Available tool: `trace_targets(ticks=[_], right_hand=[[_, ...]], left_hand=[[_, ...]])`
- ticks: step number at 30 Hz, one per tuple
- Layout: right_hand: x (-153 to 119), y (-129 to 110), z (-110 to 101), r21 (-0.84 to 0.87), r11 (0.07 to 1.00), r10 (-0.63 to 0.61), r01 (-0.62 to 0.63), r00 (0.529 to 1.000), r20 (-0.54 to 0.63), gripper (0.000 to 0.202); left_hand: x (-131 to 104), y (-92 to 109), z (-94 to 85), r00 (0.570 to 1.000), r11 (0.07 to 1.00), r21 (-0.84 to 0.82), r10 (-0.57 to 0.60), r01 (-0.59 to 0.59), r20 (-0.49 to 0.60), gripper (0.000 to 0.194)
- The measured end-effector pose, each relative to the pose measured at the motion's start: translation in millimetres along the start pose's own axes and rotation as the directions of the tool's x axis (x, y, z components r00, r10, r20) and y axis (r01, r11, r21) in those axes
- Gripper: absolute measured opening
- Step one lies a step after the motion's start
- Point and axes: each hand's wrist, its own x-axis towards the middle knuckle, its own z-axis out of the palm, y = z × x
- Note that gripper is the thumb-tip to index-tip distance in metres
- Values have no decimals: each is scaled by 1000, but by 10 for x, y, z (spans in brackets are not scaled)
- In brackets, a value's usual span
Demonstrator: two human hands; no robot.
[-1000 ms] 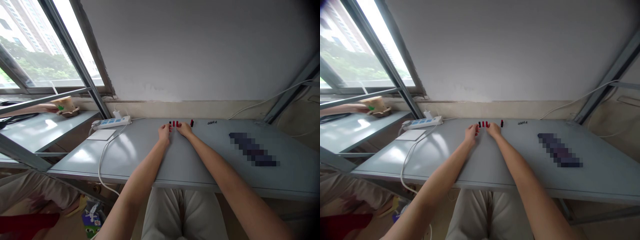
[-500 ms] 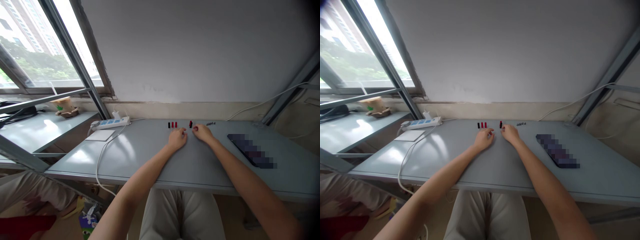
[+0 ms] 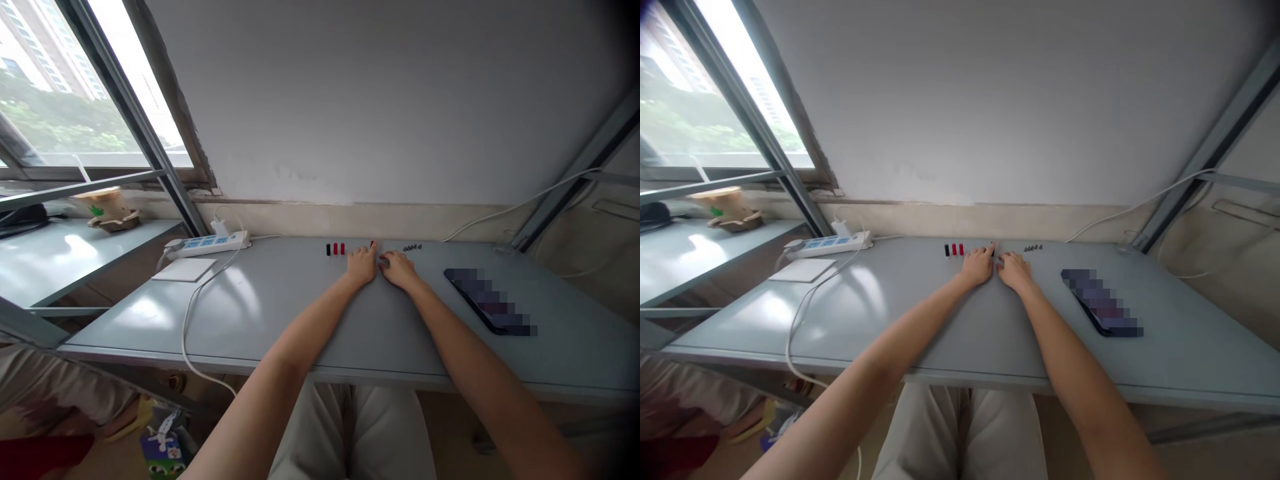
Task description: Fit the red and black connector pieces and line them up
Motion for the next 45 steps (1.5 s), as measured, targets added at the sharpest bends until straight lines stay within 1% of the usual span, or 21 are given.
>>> trace_targets(ticks=[3,5,9,13,15,18,20,22,24,28,30,32,34,37,39,41,45], right_hand=[[16,23,57,10,1000,-18,18,1000,26,32],[30,46,100,6,1000,-28,28,999,44,33],[56,92,174,-10,999,-50,51,997,58,37],[68,108,213,-24,999,-36,38,996,78,41],[74,101,219,-40,999,-15,19,995,97,43],[83,79,219,-76,997,6,3,993,121,45],[87,65,219,-96,995,13,-1,992,129,46],[90,55,222,-103,995,18,-4,992,127,46],[90,50,230,-101,995,20,-8,993,115,46],[73,43,247,-83,996,18,-12,997,75,44],[52,32,241,-61,998,1,2,999,49,42],[31,7,217,-25,999,-33,33,999,15,39],[17,-30,178,40,995,-86,88,995,-48,33],[15,-97,105,189,965,-141,182,967,-212,22],[19,-133,61,290,935,-109,204,944,-312,18],[19,-158,27,373,910,-42,183,934,-355,15],[14,-173,-2,500,857,51,121,947,-316,16]], left_hand=[[65,13,2,1000,999,44,-1,2,-27,41],[91,15,-22,999,998,56,-24,27,-48,34],[50,-20,-80,997,998,24,-57,58,-49,28],[-84,-106,-152,996,996,-66,-65,60,-65,23],[-144,-158,-205,991,989,-109,-112,105,-66,18],[-216,-240,-286,979,965,-177,-201,192,-31,11],[-271,-296,-320,972,945,-238,-236,225,-20,8],[-341,-351,-332,967,922,-318,-249,221,-51,7],[-415,-399,-332,963,903,-386,-245,186,-111,7],[-509,-452,-350,958,890,-446,-205,98,-199,7],[-516,-457,-363,952,872,-482,-216,87,-217,7],[-507,-454,-365,943,847,-522,-250,103,-220,6],[-497,-449,-354,939,825,-552,-276,121,-207,5],[-489,-444,-330,938,795,-587,-302,151,-168,5],[-489,-444,-318,936,774,-609,-322,173,-143,6],[-490,-448,-312,932,758,-624,-338,188,-130,7],[-491,-457,-313,929,739,-643,-352,202,-113,7]])
